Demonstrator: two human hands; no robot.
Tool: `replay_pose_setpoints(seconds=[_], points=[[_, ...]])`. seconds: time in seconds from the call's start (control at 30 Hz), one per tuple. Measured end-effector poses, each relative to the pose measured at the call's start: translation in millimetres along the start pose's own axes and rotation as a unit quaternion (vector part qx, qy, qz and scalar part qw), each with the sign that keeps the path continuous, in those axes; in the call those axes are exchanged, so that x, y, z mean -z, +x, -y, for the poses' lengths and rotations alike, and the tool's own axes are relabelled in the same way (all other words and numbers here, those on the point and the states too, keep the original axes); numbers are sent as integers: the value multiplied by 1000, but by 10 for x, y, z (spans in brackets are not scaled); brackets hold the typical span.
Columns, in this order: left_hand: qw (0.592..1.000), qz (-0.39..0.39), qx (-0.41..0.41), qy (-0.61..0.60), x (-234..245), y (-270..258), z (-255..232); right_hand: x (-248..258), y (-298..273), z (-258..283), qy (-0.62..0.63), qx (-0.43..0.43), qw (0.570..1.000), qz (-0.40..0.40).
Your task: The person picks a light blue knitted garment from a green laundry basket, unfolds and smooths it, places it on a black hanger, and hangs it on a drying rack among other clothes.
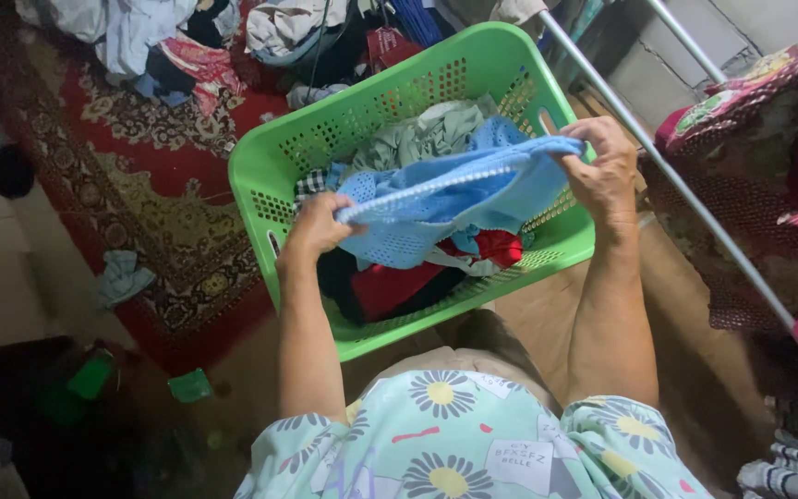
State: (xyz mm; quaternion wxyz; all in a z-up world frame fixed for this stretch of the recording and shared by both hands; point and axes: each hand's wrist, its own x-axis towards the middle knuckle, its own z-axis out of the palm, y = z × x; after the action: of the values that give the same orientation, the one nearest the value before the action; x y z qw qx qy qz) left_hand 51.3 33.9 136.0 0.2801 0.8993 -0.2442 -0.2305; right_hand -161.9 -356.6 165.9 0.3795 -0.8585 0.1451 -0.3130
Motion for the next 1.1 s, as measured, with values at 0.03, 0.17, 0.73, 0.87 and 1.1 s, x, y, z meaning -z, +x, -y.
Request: replay_pose_setpoints(seconds=[0.03,0.17,0.73,0.87,1.1], points=[[1000,1,-1,1,-46,21,18,6,0,-66,-1,-1,1000,-1],[1000,12,17,-16,-129,15,22,-31,-33,-280,-35,-58,998,14],[916,-150,-49,-368,-271,436,-209,299,663,6,91,-74,989,90],[868,-193,-45,-455,-195,374,-459,369,872,-40,443,-74,893,24],[836,-225,-91,-492,-67,455,-970,215,1190,-80,302,-126,945,6]])
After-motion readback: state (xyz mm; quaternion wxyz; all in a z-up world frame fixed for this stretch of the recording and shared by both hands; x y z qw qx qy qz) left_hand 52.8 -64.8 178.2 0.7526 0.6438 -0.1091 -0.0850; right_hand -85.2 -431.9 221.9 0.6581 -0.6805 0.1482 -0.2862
